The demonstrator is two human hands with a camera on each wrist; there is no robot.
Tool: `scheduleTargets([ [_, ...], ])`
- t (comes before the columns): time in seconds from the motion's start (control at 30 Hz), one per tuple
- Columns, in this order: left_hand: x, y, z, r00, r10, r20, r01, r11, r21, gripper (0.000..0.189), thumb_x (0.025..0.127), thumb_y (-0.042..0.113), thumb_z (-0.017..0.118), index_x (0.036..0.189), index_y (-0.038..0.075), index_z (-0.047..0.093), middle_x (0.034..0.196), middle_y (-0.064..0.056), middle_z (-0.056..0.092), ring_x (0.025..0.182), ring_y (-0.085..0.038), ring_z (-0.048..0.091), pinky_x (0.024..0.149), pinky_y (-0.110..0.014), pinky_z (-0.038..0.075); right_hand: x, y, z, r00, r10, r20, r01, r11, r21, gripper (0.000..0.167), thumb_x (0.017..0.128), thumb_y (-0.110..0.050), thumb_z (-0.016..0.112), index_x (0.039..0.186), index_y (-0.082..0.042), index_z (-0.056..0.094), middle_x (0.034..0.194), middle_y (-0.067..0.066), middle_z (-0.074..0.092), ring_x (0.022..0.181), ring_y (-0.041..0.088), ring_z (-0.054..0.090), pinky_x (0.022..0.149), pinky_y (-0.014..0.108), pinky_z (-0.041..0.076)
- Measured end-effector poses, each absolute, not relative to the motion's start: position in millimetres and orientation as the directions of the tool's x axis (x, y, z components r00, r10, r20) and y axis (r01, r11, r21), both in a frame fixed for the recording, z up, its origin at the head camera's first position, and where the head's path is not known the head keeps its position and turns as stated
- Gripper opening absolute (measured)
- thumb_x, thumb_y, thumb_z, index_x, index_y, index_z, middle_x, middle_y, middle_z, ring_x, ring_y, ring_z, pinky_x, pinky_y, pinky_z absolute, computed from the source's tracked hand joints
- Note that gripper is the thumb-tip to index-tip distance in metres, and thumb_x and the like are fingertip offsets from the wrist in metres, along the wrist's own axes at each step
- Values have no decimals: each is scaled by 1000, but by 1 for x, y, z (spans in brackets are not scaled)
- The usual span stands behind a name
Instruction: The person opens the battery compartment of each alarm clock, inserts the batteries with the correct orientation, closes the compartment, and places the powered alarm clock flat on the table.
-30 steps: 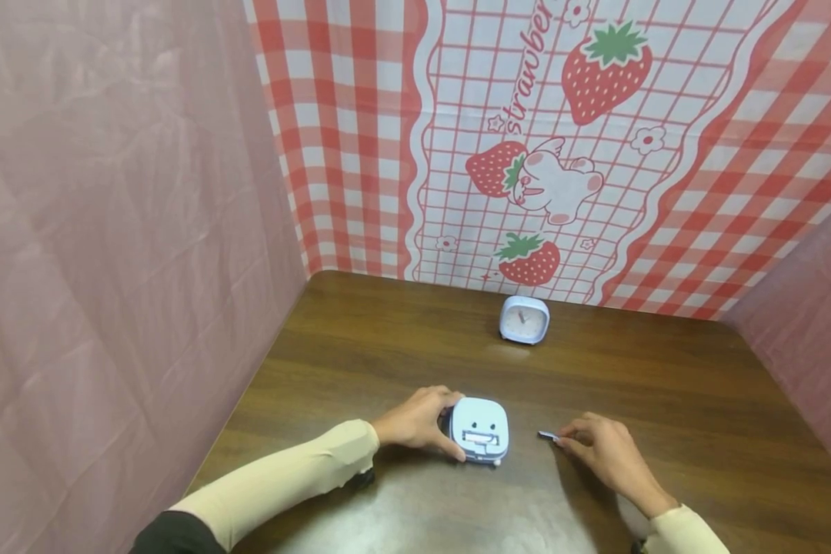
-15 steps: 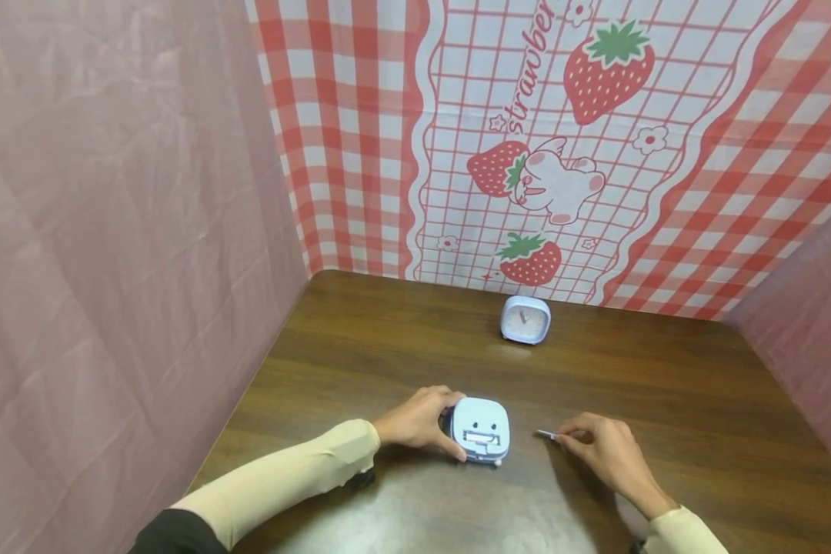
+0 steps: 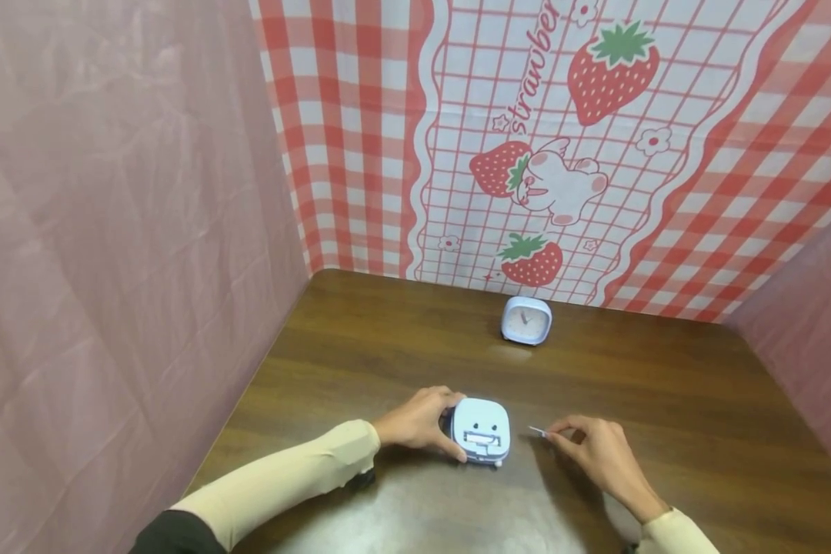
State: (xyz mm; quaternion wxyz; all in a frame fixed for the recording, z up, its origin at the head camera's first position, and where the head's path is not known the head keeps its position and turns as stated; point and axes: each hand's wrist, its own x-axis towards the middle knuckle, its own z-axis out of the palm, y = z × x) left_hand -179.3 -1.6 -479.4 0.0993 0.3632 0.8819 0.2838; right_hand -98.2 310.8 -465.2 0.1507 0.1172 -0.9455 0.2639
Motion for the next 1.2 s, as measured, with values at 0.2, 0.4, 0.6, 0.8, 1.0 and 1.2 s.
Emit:
scheduleTargets([
  [0.2,-179,-1,-477,-712,702,24,588,577,567,99,65,50,95,145,7,57,125,-2,65,112,-13,58,102,-31,47,-96,304,-462,-916,-140,377,-321,818,-477,17,79,-12,89,84,-25,79,79,-16,71,58,-2,54,53,22,46],
  [0.4,-179,-2,-477,-708,706,27,596,576,560,98,65,51,95,144,8,58,126,-3,65,114,-14,58,103,-32,47,-95,297,-461,-890,-168,424,-373,803,-464,22,76,-6,90,82,-24,79,84,-14,73,64,-3,56,56,22,49],
  [0.6,-179,-2,-477,-709,705,20,590,577,565,97,65,51,95,144,9,58,126,-2,65,114,-14,57,103,-32,47,-94,290,-458,-878,-196,436,-406,787,-464,22,77,-7,89,84,-25,80,86,-16,73,65,-4,56,57,18,48],
  [0.8,-179,-1,-477,-710,704,15,585,578,569,96,65,50,95,145,10,58,126,-1,65,113,-13,57,103,-32,47,-92,282,-455,-874,-211,437,-428,761,-487,23,77,-4,88,85,-24,79,86,-15,72,62,-2,56,55,18,48],
  [1.0,-179,-1,-478,-711,703,15,586,580,566,97,66,51,95,145,9,57,127,-2,65,114,-14,57,103,-33,46,-91,275,-453,-862,-227,453,-455,740,-496,23,76,-2,88,85,-21,79,85,-14,72,61,-2,55,53,21,49],
  [1.2,-179,-1,-478,-710,704,18,589,579,564,99,65,51,95,146,8,57,128,-3,65,115,-15,57,104,-33,46,-91,271,-453,-847,-241,474,-477,739,-475,25,75,-3,89,86,-23,79,84,-17,71,61,-4,53,53,18,46],
])
